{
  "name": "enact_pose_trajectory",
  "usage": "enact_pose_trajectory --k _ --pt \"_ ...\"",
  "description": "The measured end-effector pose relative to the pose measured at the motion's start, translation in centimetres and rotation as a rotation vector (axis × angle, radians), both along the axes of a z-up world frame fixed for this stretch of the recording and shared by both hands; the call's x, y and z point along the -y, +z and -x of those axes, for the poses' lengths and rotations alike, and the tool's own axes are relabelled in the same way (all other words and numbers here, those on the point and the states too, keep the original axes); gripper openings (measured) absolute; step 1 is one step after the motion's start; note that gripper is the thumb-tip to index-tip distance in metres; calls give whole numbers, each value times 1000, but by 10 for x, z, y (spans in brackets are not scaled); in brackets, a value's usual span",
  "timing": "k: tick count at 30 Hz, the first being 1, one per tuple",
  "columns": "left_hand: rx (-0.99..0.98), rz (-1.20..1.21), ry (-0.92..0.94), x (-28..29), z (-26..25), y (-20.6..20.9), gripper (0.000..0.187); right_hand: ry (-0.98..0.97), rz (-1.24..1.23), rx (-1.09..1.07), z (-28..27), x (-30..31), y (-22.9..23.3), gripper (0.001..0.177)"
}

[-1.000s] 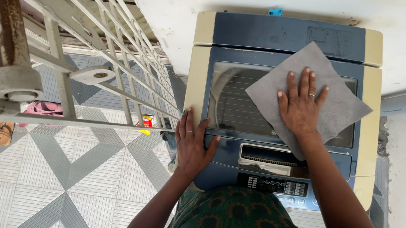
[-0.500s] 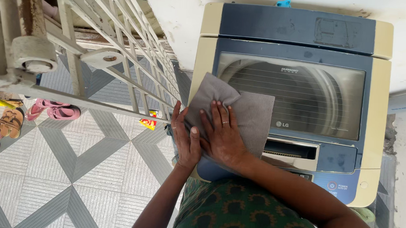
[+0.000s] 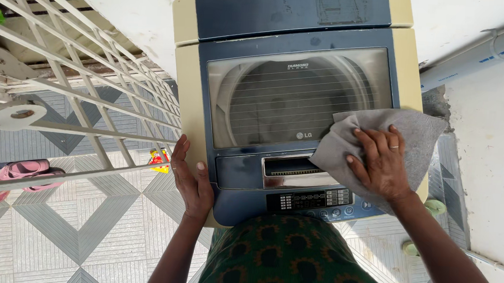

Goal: The person wipes the interior, the underside of the lid, and the exterior surfaces and control panel of a washing machine using a cloth.

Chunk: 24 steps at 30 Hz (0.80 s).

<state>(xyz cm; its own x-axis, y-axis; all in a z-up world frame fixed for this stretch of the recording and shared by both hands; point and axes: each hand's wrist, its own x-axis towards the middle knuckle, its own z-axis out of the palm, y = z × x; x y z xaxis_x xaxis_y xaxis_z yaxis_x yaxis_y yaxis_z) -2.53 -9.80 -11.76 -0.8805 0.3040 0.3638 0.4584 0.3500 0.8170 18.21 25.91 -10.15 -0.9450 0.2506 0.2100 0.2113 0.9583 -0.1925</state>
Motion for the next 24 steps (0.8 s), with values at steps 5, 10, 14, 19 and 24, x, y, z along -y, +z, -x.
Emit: enact_pose_trajectory --k 5,10,14,19,24 --pt "-19 59 -16 -4 2 3 50 -167 19 -54 -21 -4 -7 57" --pt "-263 241 -87 -20 -7 24 49 -57 19 -16 36 85 -2 62" --pt "-279 60 -410 -59 -36 36 49 270 341 -153 69 127 13 45" --pt "-210 87 -628 -105 -66 22 61 18 424 -414 54 83 23 31" --pt "-320 631 -670 -125 -62 3 76 -406 103 -152 0 6 4 29"
